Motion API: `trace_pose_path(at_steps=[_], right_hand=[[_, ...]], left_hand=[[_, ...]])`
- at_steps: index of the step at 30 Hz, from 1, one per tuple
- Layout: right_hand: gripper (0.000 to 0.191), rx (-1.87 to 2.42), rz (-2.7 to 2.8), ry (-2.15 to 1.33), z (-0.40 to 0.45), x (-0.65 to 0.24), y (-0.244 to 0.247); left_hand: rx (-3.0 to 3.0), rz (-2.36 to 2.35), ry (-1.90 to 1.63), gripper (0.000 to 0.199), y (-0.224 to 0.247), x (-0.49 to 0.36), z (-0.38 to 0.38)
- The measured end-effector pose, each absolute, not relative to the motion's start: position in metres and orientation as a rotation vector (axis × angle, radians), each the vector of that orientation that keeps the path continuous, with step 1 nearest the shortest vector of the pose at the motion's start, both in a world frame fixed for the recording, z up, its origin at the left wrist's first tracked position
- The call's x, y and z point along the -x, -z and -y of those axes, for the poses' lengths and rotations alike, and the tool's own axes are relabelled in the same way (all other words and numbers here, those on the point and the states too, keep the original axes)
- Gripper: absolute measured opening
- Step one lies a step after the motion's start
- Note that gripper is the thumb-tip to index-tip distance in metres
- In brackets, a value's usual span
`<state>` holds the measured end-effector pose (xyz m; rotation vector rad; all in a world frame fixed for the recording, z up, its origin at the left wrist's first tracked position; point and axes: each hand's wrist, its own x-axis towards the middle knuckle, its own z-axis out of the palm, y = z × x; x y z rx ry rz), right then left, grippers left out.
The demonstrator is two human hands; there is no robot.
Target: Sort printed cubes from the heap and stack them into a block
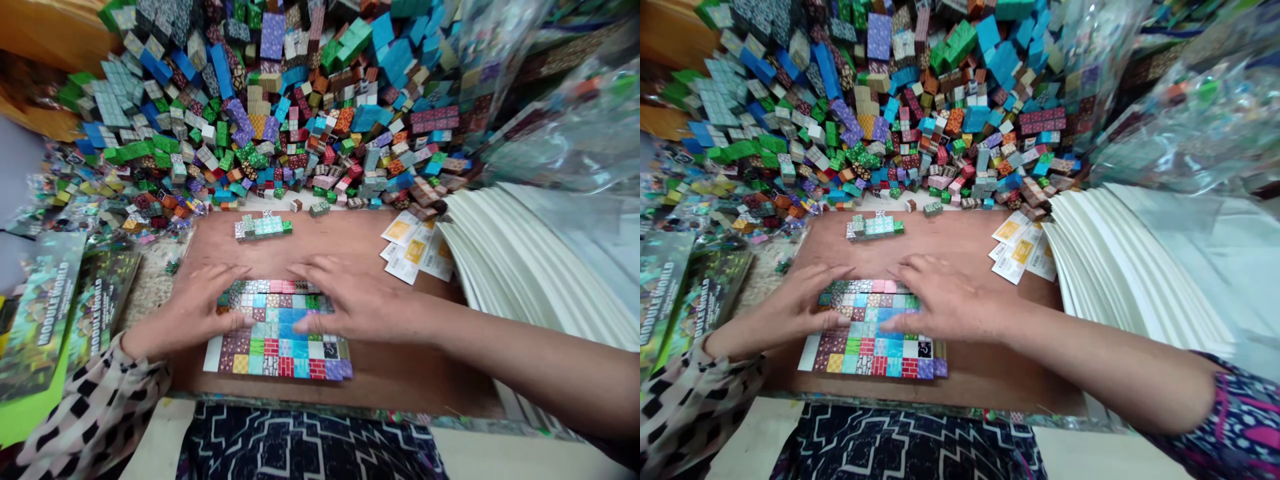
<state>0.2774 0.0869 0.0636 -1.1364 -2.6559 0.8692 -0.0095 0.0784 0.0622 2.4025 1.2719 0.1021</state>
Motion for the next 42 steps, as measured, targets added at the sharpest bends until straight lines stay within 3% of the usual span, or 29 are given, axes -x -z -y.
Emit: trace_pose_path(at_steps=[2, 5, 8, 16, 21, 23, 28, 33, 42], right_hand=[[0.111, 1.130, 2.713, -0.865, -0.075, -0.270, -0.063], [0.131, 1.102, 2.791, -0.812, -0.060, -0.258, -0.057], [0.134, 1.125, 2.887, -0.757, -0.053, -0.250, -0.050], [0.123, 1.170, 2.913, -0.721, -0.049, -0.242, -0.044], [0.130, 1.122, 2.830, -0.816, -0.052, -0.250, -0.050], [0.125, 1.109, 2.719, -0.893, -0.058, -0.264, -0.057], [0.077, 1.529, 2.128, -0.898, -0.070, -0.307, -0.067], [0.080, 1.650, 2.159, -1.007, -0.045, -0.319, -0.057], [0.066, 1.641, 2.012, -0.840, 0.024, -0.293, -0.012]], left_hand=[[-2.495, -1.226, -0.032, 0.103, -0.059, 0.007, -0.072], [-2.627, -1.148, 0.003, 0.126, -0.051, 0.000, -0.062], [-2.710, -1.109, 0.029, 0.134, -0.046, -0.005, -0.056], [-2.825, -1.062, 0.117, 0.126, -0.041, -0.006, -0.056], [-2.876, -1.061, 0.068, 0.128, -0.043, -0.005, -0.054], [-2.881, -1.093, 0.020, 0.128, -0.047, -0.003, -0.051], [-2.886, -1.239, -0.072, 0.100, -0.050, 0.000, -0.039], [-2.908, -1.241, -0.111, 0.074, -0.044, -0.012, -0.029], [-2.830, -1.289, -0.098, 0.065, -0.041, -0.043, -0.022]])
